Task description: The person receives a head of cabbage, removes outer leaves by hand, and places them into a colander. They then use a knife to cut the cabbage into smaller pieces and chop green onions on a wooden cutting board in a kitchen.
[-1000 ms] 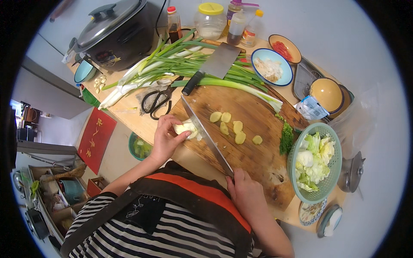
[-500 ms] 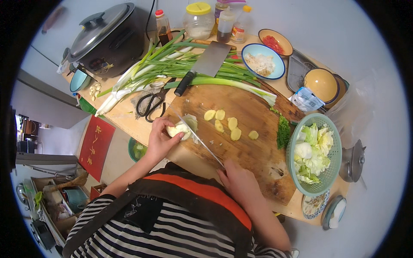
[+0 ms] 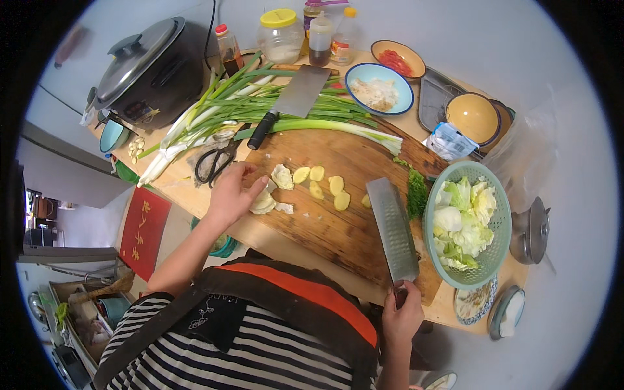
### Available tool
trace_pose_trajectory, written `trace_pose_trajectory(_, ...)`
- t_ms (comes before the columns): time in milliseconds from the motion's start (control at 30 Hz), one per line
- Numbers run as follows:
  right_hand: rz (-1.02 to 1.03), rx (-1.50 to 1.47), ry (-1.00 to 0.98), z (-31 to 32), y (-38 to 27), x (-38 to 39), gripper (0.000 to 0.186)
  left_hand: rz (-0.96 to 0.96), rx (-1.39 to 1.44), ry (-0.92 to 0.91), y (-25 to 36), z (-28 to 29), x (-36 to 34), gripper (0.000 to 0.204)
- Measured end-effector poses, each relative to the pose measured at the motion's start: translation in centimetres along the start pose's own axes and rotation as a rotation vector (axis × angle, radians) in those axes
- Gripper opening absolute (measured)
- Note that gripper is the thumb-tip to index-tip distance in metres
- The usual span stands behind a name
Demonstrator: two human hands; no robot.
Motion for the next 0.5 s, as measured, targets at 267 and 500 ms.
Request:
trace_pose_trajectory(267, 0.043, 0.039, 0.074, -0.8, 2.3, 1.9, 0.027, -0.105, -0.319, -0.324, 2.7, -1.8, -4.7, 0.040)
trace_pose_trajectory(500, 0.046, 0.022, 0.105, -0.6, 2.8, 1.7, 0.027, -0.218, -0.079, -0.393, 1.8, -3.2, -5.9, 0.043)
Point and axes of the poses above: each hand's wrist, its own x-axis away from the middle knuckle, its own z-axis out of the back of the hand, y = z × x, the point moved 1 cm from there along -x, towards the middle knuckle, and after that the axes turned 6 degrees about -y, right-handed, at the moved point
